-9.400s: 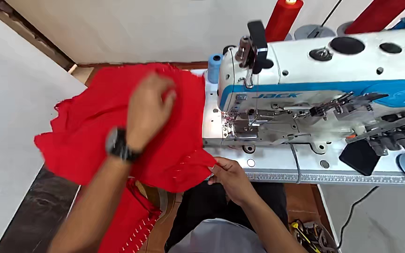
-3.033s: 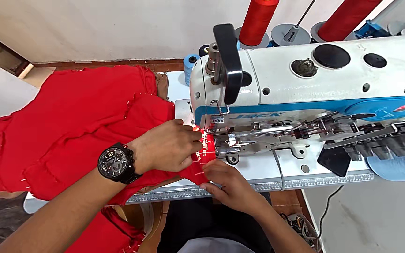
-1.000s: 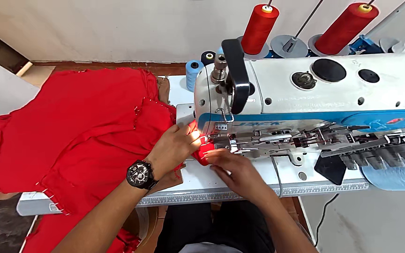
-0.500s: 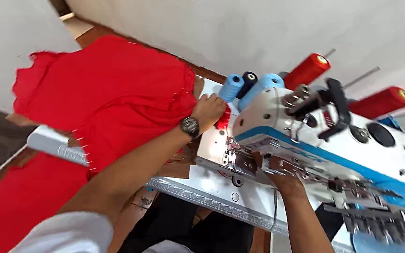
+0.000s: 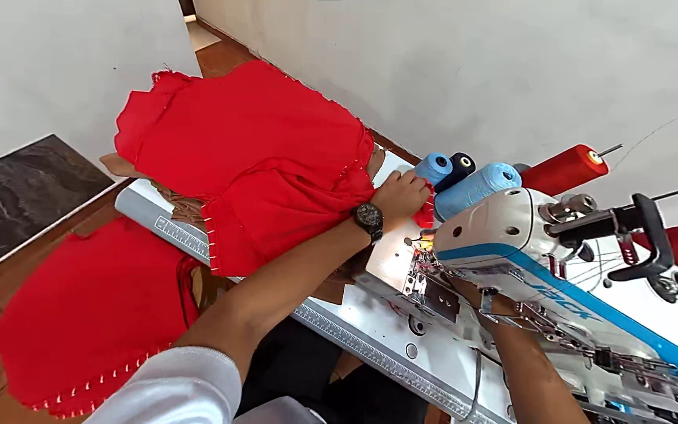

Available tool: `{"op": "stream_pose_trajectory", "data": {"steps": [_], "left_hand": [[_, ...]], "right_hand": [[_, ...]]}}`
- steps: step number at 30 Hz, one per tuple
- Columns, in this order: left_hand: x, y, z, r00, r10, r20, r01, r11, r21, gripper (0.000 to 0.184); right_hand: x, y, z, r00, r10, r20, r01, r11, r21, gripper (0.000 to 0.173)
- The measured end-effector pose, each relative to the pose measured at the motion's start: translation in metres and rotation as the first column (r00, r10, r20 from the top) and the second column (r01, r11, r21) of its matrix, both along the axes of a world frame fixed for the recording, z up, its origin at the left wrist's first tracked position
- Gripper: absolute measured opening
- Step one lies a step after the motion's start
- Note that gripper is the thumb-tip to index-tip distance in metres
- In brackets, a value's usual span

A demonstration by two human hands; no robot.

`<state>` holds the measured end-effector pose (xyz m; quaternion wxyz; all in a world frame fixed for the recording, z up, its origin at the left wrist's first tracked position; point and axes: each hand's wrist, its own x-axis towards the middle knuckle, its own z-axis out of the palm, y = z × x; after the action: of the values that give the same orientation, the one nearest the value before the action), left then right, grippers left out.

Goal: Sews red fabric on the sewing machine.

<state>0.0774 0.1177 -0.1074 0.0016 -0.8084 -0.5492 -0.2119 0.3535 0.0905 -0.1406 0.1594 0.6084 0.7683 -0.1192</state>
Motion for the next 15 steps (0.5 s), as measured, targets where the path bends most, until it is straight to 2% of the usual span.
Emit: {"op": "stream_pose_trajectory", "data": {"steps": [1,3,5,6,7,8,9,10,11,12,13,14,15], "left_hand": [[-0.002,-0.022,0.002,0.994,-0.041,0.099,0.042,0.999,-0.006,0.019],[-0.004,-0.093,0.009,0.961,-0.153,0.231,0.161,0.987,-0.015,0.029],[-0.013,-0.169,0.003,0.866,-0.335,0.372,0.345,0.938,0.044,0.034],[-0.021,-0.202,0.0,0.813,-0.384,0.438,0.419,0.908,0.018,0.044],[-0.036,-0.227,-0.003,0.786,-0.364,0.5,0.441,0.896,-0.042,0.053],[-0.058,-0.246,-0.007,0.796,-0.257,0.548,0.37,0.923,-0.105,0.054],[-0.084,-0.259,-0.011,0.822,-0.062,0.566,0.169,0.976,-0.138,0.047],[-0.112,-0.265,-0.016,0.811,0.179,0.557,-0.11,0.982,-0.155,0.04],[-0.142,-0.265,-0.022,0.74,0.415,0.53,-0.371,0.908,-0.193,0.04],[-0.17,-0.262,-0.026,0.619,0.613,0.491,-0.566,0.782,-0.263,0.047],[-0.194,-0.258,-0.034,0.514,0.73,0.451,-0.669,0.67,-0.322,0.057],[-0.214,-0.261,-0.052,0.505,0.758,0.413,-0.716,0.635,-0.291,0.058],[-0.235,-0.269,-0.087,0.593,0.708,0.384,-0.747,0.662,-0.068,0.049]], "right_hand": [[0.001,-0.01,0.003,0.999,-0.021,-0.04,0.025,0.993,0.117,0.044],[0.001,-0.039,0.021,0.992,0.013,-0.128,0.035,0.929,0.369,0.044],[0.0,-0.073,0.03,0.953,0.204,-0.222,-0.043,0.82,0.57,0.037],[-0.007,-0.092,0.034,0.907,0.328,-0.263,-0.091,0.763,0.64,0.036],[-0.019,-0.111,0.034,0.828,0.448,-0.338,-0.136,0.744,0.654,0.031],[-0.04,-0.129,0.031,0.732,0.534,-0.423,-0.166,0.742,0.65,0.027],[-0.067,-0.141,0.028,0.638,0.591,-0.494,-0.18,0.738,0.65,0.024],[-0.099,-0.145,0.027,0.567,0.627,-0.534,-0.18,0.727,0.663,0.023],[-0.132,-0.137,0.031,0.533,0.644,-0.549,-0.175,0.718,0.673,0.024],[-0.166,-0.118,0.036,0.541,0.641,-0.545,-0.187,0.723,0.665,0.028],[-0.2,-0.093,0.042,0.581,0.616,-0.532,-0.221,0.748,0.626,0.035],[-0.232,-0.063,0.043,0.631,0.591,-0.503,-0.25,0.768,0.59,0.042],[-0.258,-0.034,0.039,0.668,0.579,-0.468,-0.271,0.775,0.571,0.045]]}}
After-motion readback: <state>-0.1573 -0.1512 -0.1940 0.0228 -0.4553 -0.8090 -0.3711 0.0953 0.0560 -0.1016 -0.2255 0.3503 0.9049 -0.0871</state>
